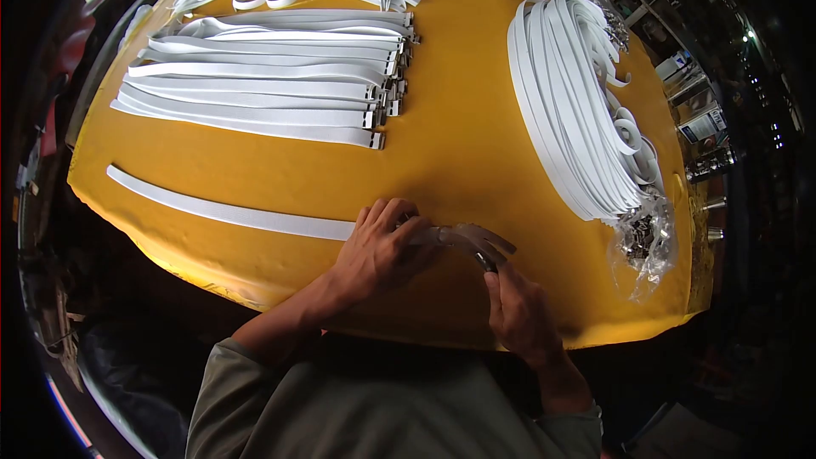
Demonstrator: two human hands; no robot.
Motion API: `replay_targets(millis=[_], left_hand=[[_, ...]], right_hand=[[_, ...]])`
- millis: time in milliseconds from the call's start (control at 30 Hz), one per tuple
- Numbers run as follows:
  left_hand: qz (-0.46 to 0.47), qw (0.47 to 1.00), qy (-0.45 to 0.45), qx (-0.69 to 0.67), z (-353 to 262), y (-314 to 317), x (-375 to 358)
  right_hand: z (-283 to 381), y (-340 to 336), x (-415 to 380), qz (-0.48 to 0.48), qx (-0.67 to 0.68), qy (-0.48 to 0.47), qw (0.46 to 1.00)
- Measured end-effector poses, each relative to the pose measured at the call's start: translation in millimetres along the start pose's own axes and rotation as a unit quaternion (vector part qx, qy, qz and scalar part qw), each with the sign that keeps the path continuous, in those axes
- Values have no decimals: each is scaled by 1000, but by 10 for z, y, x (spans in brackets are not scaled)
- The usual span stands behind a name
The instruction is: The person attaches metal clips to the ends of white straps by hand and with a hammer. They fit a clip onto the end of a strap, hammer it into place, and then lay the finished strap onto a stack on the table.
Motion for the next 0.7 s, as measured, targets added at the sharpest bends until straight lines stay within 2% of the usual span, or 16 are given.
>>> replay_targets(millis=[100, 333, 433, 500, 633, 700], left_hand=[[-16, 1000, 10, -7, -7, 5, 2], [-10, 1000, 6, -14, -25, -13, -6], [-5, 1000, 3, -5, -2, 7, 3], [-16, 1000, 6, -3, 5, 20, -5], [-14, 1000, 8, 3, -45, -7, 31], [10, 1000, 4, 22, -68, 2, 66]], right_hand=[[-112, 137, -16, 42, -16, 22, 999], [-74, 109, 40, 21, 4, 31, 999], [-84, 112, 90, 41, -21, 27, 999], [-21, 14, 107, -18, 31, 26, 999], [-86, -87, 125, -40, 34, 43, 998], [-155, -223, 207, -113, -82, 7, 990]])
Point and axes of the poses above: each hand's wrist, its own x-axis towards the middle knuckle, its own y-axis out of the palm, z = x × y, the point moved 7 cm from there along x, towards the middle knuckle, and after that the axes turned 9 degrees about -z, right-handed, at the moved point
